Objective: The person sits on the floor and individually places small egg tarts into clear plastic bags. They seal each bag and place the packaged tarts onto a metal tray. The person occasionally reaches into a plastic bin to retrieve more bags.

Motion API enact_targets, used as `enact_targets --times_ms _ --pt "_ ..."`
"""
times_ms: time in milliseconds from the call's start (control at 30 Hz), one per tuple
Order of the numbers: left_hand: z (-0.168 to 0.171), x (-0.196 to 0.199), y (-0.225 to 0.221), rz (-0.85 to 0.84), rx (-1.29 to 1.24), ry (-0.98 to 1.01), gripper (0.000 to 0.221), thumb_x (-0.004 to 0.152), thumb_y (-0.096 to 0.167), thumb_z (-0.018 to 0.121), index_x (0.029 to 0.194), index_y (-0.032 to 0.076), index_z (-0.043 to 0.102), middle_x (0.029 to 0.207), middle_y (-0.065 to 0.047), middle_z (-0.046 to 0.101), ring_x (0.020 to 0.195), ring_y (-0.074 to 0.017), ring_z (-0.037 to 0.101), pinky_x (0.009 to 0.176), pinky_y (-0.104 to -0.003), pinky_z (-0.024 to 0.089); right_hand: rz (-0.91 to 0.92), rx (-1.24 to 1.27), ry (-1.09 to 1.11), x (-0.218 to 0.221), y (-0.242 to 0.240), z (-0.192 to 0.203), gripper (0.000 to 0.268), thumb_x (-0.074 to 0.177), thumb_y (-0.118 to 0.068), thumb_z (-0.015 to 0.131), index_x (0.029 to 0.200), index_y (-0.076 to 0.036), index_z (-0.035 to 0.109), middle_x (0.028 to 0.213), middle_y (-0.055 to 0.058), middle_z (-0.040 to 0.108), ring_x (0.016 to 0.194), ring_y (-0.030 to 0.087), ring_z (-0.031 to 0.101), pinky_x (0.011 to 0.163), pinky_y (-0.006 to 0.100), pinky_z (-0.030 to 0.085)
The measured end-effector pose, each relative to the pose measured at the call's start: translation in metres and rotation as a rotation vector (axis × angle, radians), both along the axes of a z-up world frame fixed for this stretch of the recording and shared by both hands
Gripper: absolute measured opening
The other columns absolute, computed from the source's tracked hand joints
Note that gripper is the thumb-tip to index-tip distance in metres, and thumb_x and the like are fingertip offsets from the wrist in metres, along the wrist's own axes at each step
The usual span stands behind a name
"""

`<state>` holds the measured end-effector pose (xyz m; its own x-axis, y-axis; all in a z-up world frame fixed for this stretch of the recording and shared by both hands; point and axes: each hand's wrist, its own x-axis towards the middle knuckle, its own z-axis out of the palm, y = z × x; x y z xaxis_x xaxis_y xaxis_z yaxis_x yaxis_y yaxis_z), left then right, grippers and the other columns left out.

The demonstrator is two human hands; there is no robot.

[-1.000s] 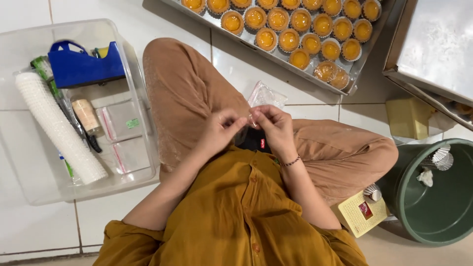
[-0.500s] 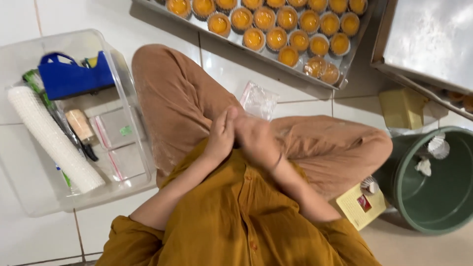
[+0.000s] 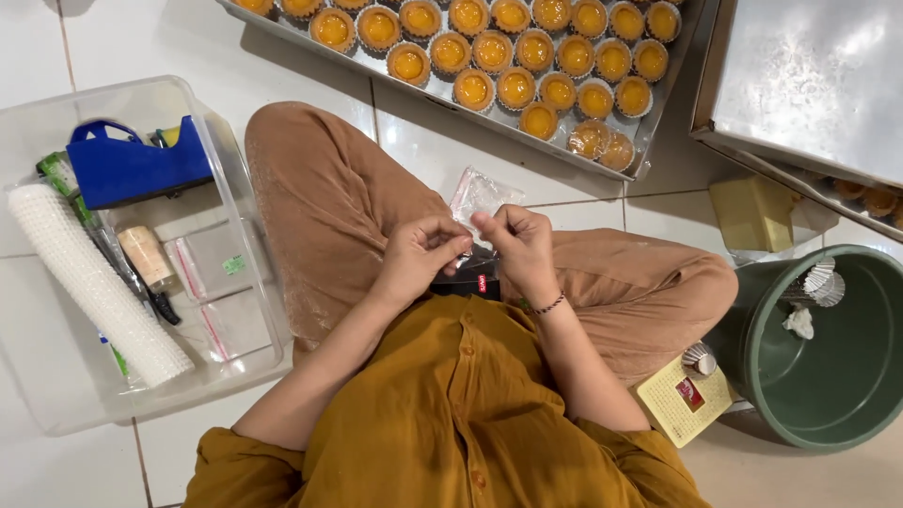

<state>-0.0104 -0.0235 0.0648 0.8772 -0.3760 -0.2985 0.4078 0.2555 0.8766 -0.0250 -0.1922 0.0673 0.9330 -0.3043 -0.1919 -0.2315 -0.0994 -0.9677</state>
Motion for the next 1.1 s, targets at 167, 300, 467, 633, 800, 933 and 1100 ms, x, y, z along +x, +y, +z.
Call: enact_targets --times_ms 167,300,467,633,800,933,1100 --pt "0.017 0.001 -0.009 -0.030 0.260 -0.170 0.025 0.097 0.020 0.073 0.078 0.004 0.074 0.049 -0.008 0.061 0.040 -0.0091 0.058 0.035 -0.021 0.052 -0.028 0.421 0.063 -0.001 0.004 0.028 0.064 0.109 -0.046 0.048 0.060 -0.007 0.061 0.051 -0.007 0.033 0.047 0.003 0.031 0.050 0.018 0.030" --pt "0.007 0.009 -0.006 0.027 0.287 -0.177 0.046 0.102 0.031 0.066 0.065 0.005 0.068 0.042 -0.006 0.056 0.035 -0.0094 0.056 0.034 -0.019 0.048 0.221 0.557 0.121 -0.013 -0.023 0.024 0.030 0.096 -0.014 0.069 0.115 0.008 0.068 0.077 0.012 0.066 0.065 0.019 0.064 0.063 0.030 0.058" --pt "0.022 0.005 -0.005 -0.036 0.036 -0.047 0.028 0.078 0.006 0.089 0.094 0.000 0.068 0.059 -0.010 0.062 0.046 -0.0136 0.062 0.043 -0.023 0.054 0.026 0.590 0.111 -0.024 -0.024 0.014 0.021 0.086 0.010 0.071 0.106 0.015 0.068 0.081 0.019 0.075 0.067 0.022 0.075 0.063 0.031 0.065" --pt "0.031 0.012 -0.001 -0.077 0.136 -0.066 0.015 0.093 0.012 0.075 0.083 0.001 0.073 0.061 -0.011 0.070 0.054 -0.0134 0.071 0.052 -0.022 0.061 -0.001 0.540 0.101 -0.018 -0.023 0.016 0.009 0.094 0.002 0.069 0.093 0.011 0.070 0.068 0.016 0.070 0.058 0.017 0.071 0.052 0.025 0.061" --pt "0.016 0.023 0.013 -0.116 0.396 0.028 0.043 0.101 0.049 0.057 0.088 0.014 0.078 0.067 -0.009 0.075 0.069 -0.0139 0.075 0.066 -0.026 0.056 0.149 0.039 -0.132 -0.013 -0.023 0.050 0.024 0.085 0.012 0.065 0.101 0.001 0.079 0.089 0.012 0.077 0.083 0.015 0.070 0.084 0.035 0.060" --pt "0.009 0.025 0.035 -0.270 -0.043 0.286 0.083 0.092 0.067 0.035 0.150 0.008 0.040 0.130 -0.026 0.063 0.112 -0.0415 0.068 0.082 -0.057 0.060 0.232 -0.559 -0.554 -0.014 -0.031 0.053 0.025 0.088 0.000 0.072 0.083 -0.023 0.082 0.099 -0.002 0.079 0.092 0.019 0.072 0.105 0.039 0.047" --pt "0.008 0.022 0.009 0.002 -0.156 0.240 0.022 0.083 0.000 0.080 0.105 -0.001 0.075 0.084 -0.012 0.075 0.078 -0.0187 0.076 0.073 -0.030 0.064 0.228 -0.642 -0.658 -0.016 -0.029 0.045 0.016 0.091 -0.010 0.079 0.082 -0.022 0.082 0.120 0.008 0.072 0.112 0.029 0.064 0.113 0.051 0.040"
